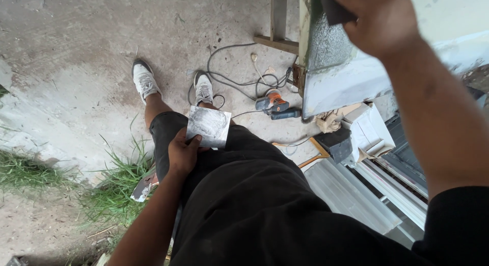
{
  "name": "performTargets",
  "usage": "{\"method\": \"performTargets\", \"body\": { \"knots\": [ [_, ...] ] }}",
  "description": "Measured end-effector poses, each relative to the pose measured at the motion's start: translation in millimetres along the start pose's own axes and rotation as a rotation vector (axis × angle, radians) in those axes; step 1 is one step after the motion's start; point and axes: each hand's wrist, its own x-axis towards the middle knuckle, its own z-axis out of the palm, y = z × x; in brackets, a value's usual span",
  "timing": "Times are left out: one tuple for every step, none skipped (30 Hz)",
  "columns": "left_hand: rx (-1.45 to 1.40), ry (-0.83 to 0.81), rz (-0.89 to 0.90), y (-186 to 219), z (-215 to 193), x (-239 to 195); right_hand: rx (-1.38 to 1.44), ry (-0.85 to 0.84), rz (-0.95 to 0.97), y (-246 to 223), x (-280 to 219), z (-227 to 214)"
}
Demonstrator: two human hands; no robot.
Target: The person applies a green body filler to a white car door using a metal putty knife, spreading it across the surface. They then use a sanding block to smooth the applied filler on the door panel.
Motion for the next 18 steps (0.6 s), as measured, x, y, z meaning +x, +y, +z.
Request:
{"method": "performTargets", "body": {
  "knots": [
    [0.001, 0.000, 0.001, -3, 0, 2, -0.001, 0.001, 0.001, -7, -3, -3],
    [-0.006, 0.001, 0.018, -7, 1, 4, 0.086, 0.033, -0.035, -14, -6, -7],
    [-0.011, 0.003, 0.033, -10, 0, 5, 0.174, 0.065, -0.070, -22, -9, -10],
    [-0.010, 0.004, 0.033, -11, 0, 5, 0.175, 0.066, -0.069, -26, -16, -5],
    [-0.004, -0.006, 0.047, -12, -1, 6, 0.178, 0.038, -0.052, -30, -23, 0],
    [0.003, -0.017, 0.061, -13, -1, 6, 0.181, 0.011, -0.036, -35, -30, 4],
    [0.005, -0.018, 0.062, -13, -1, 6, 0.180, 0.011, -0.034, -42, -37, 4],
    [-0.006, -0.015, 0.061, -13, -1, 7, 0.180, 0.015, -0.019, -50, -43, 4],
    [-0.016, -0.013, 0.059, -14, -1, 6, 0.181, 0.018, -0.004, -58, -50, 4],
    [-0.014, -0.014, 0.058, -12, -1, 5, 0.181, 0.017, -0.002, -66, -56, 4],
    [-0.010, -0.004, 0.059, -10, 0, 4, 0.201, 0.056, -0.007, -73, -62, 3],
    [-0.007, 0.006, 0.060, -9, 0, 3, 0.220, 0.094, -0.013, -81, -68, 2],
    [-0.006, 0.006, 0.061, -3, 0, 0, 0.219, 0.095, -0.012, -85, -75, 6],
    [0.039, 0.006, 0.044, 2, -1, -2, 0.206, 0.113, -0.012, -90, -82, 9],
    [0.085, 0.006, 0.027, 7, -1, -5, 0.194, 0.130, -0.011, -96, -90, 12],
    [0.087, 0.005, 0.027, 3, 0, -6, 0.193, 0.130, -0.009, -102, -93, 16],
    [0.119, 0.029, 0.075, 0, 2, -6, 0.164, 0.225, -0.007, -108, -96, 21],
    [0.152, 0.054, 0.123, -4, 3, -7, 0.136, 0.320, -0.004, -113, -99, 25]
  ]
}}
